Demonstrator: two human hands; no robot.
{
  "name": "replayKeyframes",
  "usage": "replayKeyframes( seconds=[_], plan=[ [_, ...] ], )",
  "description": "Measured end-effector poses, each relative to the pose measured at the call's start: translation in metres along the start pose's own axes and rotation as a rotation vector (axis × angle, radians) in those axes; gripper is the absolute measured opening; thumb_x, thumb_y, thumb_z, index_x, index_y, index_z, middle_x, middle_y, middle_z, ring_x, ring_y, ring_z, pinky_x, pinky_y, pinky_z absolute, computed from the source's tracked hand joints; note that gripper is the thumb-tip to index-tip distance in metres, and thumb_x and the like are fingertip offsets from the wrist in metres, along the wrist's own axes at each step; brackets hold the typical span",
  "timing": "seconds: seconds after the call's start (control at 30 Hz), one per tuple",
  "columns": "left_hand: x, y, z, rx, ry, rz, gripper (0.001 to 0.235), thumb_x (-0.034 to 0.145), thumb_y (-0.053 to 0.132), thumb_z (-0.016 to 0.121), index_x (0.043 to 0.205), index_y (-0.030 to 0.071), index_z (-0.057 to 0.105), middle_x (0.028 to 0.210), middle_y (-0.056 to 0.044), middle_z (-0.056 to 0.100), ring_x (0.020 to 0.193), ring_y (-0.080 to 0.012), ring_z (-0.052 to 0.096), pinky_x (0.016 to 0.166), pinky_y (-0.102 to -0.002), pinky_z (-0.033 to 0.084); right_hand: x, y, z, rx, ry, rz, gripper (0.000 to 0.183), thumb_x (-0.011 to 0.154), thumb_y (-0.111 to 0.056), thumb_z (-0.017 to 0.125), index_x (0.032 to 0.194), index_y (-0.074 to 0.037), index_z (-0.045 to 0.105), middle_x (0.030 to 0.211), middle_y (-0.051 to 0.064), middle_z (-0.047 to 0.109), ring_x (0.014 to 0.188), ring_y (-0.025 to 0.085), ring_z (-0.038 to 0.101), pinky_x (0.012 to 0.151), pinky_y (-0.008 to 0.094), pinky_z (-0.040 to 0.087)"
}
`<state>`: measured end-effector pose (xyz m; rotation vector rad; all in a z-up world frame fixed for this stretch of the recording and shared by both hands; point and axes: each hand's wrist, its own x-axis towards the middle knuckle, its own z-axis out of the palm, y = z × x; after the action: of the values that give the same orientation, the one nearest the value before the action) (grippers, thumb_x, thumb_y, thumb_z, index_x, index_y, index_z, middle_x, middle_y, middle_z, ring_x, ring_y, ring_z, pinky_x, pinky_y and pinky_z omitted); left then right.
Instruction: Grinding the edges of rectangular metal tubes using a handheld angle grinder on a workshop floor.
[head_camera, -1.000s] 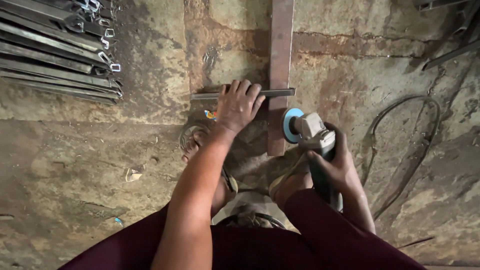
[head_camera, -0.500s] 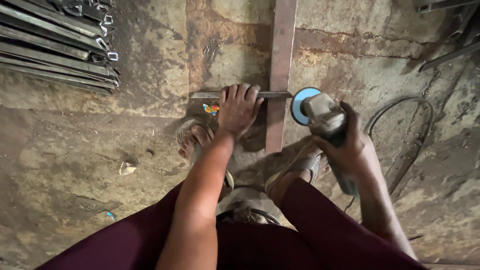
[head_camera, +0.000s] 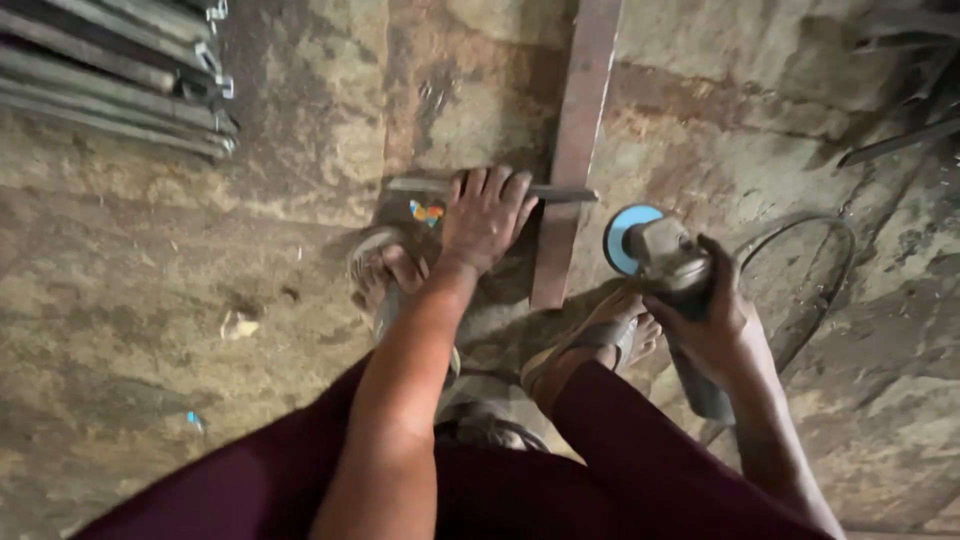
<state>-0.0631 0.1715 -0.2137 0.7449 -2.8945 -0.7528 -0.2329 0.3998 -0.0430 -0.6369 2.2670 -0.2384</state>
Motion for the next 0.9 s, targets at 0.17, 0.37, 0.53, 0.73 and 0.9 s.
replayKeyframes(
  seconds=[0.17, 0.37, 0.53, 0.73, 0.9],
  plan=[
    [0.0, 0.003, -0.005, -0.013, 0.016, 0.015, 0.036, 0.099, 0.043, 0.062, 0.125, 0.018, 0.063, 0.118, -0.004, 0.061, 0.114, -0.0291, 0.055, 0.101, -0.053, 0.043, 0.016, -0.03, -0.007, 0.049, 0.032, -0.033, 0.106, 0.078, -0.039, 0.085, 0.16, -0.016, 0.023, 0.138, 0.032, 0.059, 0.119, 0.049, 0.063, 0.094, 0.053, 0.054],
    [0.0, 0.004, -0.009, -0.031, -0.023, 0.006, 0.034, 0.099, 0.043, 0.063, 0.123, 0.018, 0.064, 0.117, -0.005, 0.061, 0.113, -0.0302, 0.055, 0.1, -0.053, 0.042, 0.018, -0.006, 0.001, -0.005, 0.008, -0.059, 0.111, 0.075, -0.041, 0.087, 0.16, -0.013, 0.022, 0.126, 0.032, 0.065, 0.114, 0.049, 0.066, 0.092, 0.053, 0.055],
    [0.0, 0.001, -0.006, 0.0, 0.011, 0.026, 0.034, 0.101, 0.042, 0.063, 0.124, 0.017, 0.063, 0.117, -0.005, 0.061, 0.112, -0.0295, 0.055, 0.101, -0.053, 0.043, 0.007, -0.003, -0.004, -0.015, 0.066, -0.082, 0.107, 0.077, -0.038, 0.086, 0.159, -0.013, 0.023, 0.13, 0.031, 0.065, 0.114, 0.048, 0.067, 0.09, 0.054, 0.056],
    [0.001, 0.005, -0.003, -0.007, 0.006, 0.015, 0.037, 0.098, 0.043, 0.066, 0.124, 0.018, 0.063, 0.118, -0.004, 0.061, 0.113, -0.0294, 0.055, 0.102, -0.054, 0.042, 0.018, -0.021, 0.0, 0.056, 0.009, -0.046, 0.108, 0.078, -0.036, 0.085, 0.162, -0.016, 0.021, 0.13, 0.031, 0.065, 0.113, 0.047, 0.067, 0.092, 0.054, 0.057],
    [0.0, 0.004, -0.005, -0.014, -0.002, 0.003, 0.038, 0.096, 0.043, 0.067, 0.125, 0.019, 0.062, 0.119, -0.004, 0.06, 0.114, -0.0296, 0.055, 0.104, -0.053, 0.041, 0.021, -0.013, 0.006, 0.062, 0.003, -0.046, 0.109, 0.079, -0.038, 0.085, 0.162, -0.017, 0.017, 0.127, 0.031, 0.065, 0.113, 0.048, 0.067, 0.093, 0.054, 0.056]
  ],
)
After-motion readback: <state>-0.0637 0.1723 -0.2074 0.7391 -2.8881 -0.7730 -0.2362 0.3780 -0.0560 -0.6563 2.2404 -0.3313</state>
